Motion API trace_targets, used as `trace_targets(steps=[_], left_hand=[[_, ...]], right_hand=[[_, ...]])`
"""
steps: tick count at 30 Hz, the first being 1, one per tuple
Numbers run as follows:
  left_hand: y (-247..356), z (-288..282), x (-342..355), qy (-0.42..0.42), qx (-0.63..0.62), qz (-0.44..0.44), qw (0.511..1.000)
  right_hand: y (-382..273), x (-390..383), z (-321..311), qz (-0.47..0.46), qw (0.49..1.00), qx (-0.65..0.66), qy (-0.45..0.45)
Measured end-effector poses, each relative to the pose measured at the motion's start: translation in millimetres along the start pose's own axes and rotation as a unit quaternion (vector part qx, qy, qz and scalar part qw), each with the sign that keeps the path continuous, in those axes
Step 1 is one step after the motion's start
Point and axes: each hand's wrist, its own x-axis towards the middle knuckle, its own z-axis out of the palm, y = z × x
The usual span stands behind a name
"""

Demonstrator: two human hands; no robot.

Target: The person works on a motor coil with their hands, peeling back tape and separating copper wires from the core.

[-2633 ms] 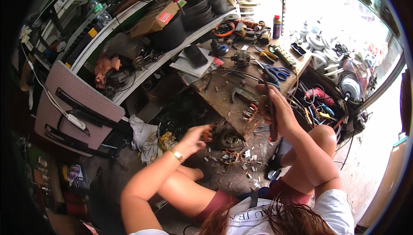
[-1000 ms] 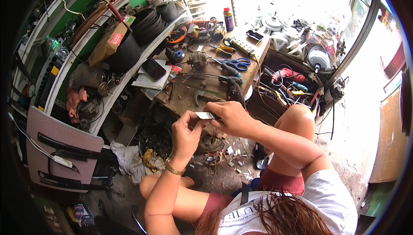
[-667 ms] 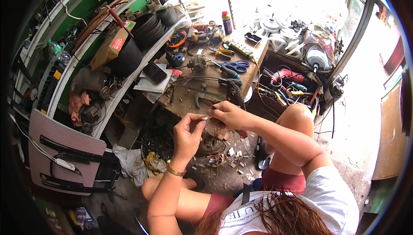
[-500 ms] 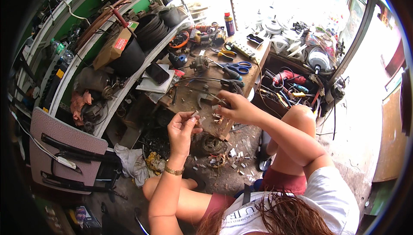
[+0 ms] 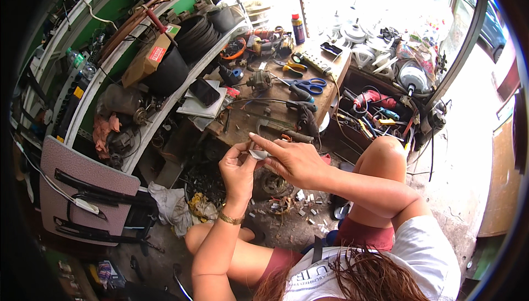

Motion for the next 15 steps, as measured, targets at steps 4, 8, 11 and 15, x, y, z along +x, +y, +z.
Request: trace_targets(steps=[4,8,11,15], left_hand=[[2.3,5.8,0.9,-0.026,-0.013,-0.002,1.0],[3.7,5.1,-0.8,-0.026,-0.009,-0.003,1.0],[-1.4,-2.3,0.6,-0.024,0.01,0.005,1.0],[1.5,-5.7,-0.3,-0.036,0.032,0.032,0.998]], right_hand=[[8.9,1.4,3.4,0.008,0.999,0.031,0.041],[8.1,1.5,-1.9,0.0,0.999,0.036,0.028],[11.9,0.3,6.2,-0.031,0.998,0.019,0.054],[7.1,-0.2,-2.0,-0.014,1.0,0.006,0.021]])
